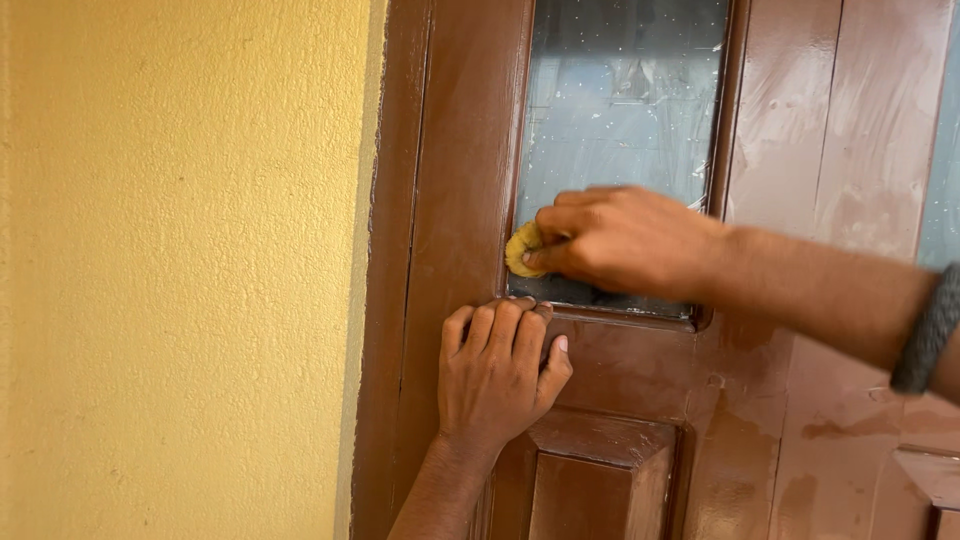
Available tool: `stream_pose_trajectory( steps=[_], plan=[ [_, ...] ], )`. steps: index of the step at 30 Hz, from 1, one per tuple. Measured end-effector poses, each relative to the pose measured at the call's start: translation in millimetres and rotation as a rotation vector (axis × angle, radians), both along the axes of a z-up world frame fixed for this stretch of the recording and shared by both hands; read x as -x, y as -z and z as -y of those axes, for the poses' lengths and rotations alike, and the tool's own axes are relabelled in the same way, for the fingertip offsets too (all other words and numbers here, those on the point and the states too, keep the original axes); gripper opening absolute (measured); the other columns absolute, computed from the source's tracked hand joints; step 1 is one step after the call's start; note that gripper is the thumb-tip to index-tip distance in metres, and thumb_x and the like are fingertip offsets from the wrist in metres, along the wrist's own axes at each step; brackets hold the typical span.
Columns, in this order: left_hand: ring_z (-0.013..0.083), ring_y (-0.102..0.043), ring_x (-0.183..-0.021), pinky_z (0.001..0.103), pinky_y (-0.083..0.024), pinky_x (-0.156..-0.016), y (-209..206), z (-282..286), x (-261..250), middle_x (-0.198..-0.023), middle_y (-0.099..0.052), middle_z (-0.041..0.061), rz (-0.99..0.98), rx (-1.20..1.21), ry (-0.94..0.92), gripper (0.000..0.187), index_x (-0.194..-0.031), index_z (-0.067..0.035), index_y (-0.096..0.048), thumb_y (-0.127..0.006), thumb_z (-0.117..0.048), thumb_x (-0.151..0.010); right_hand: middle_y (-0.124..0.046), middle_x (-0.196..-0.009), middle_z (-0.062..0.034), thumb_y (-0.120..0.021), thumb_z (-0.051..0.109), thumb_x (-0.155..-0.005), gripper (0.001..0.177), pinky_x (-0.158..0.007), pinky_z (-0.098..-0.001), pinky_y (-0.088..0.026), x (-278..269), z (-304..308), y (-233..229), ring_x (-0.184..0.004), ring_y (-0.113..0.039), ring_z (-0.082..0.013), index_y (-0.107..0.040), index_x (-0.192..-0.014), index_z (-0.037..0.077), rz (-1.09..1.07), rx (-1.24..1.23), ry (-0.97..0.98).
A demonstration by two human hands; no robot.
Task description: The person uses a yellow sponge to wipe the surface of a brown wooden door with glass panels. They scrub the wooden panels and the frames around the glass, moving the sponge in circular and back-and-forth motions to clean the surface.
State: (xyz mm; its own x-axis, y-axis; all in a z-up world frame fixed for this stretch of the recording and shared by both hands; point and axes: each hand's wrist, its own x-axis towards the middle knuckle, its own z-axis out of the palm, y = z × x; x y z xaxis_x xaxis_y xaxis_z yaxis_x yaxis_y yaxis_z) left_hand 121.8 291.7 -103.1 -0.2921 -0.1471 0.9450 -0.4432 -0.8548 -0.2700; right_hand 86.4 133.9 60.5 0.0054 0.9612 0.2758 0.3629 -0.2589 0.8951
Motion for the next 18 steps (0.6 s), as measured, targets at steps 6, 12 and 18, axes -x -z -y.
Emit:
stream_pose_trajectory(
  steps=[6, 12, 18],
  plan=[
    [0.0202, -0.059, -0.102, 0.044, -0.044, -0.094, 4, 2, -5, -0.107, -0.066, 0.004, 0.011, 0.020, -0.018, 0.027, -0.109, -0.010, -0.070, -0.066, -0.033, -0.096, -0.069, -0.095, -0.0166, -0.075, 0.016, -0.099, 0.010, -0.074, -0.0461, -0.058, 10, 13, -80, -0.086, -0.068, -0.0340, -0.077, -0.106, 0.008, 0.299, -0.320, 0.019],
    [0.0213, -0.060, -0.100, 0.044, -0.045, -0.092, 3, 3, -2, -0.105, -0.065, 0.005, 0.018, 0.018, -0.058, 0.027, -0.105, -0.011, -0.070, -0.067, -0.035, -0.093, -0.071, -0.090, -0.0151, -0.066, 0.020, -0.096, 0.018, -0.068, -0.0425, -0.061, 14, -5, 12, -0.079, -0.070, -0.0296, -0.076, -0.098, 0.004, -0.141, -0.122, -0.042],
    [0.0195, -0.060, -0.098, 0.043, -0.045, -0.091, 2, 2, -3, -0.108, -0.066, 0.003, 0.039, 0.018, -0.045, 0.025, -0.106, -0.011, -0.070, -0.068, -0.034, -0.094, -0.067, -0.096, -0.0115, -0.055, 0.013, -0.100, 0.024, -0.061, -0.0331, -0.057, 51, 14, 1, -0.071, -0.066, -0.0203, -0.067, -0.121, 0.010, -0.196, 0.013, 0.821]
  ],
)
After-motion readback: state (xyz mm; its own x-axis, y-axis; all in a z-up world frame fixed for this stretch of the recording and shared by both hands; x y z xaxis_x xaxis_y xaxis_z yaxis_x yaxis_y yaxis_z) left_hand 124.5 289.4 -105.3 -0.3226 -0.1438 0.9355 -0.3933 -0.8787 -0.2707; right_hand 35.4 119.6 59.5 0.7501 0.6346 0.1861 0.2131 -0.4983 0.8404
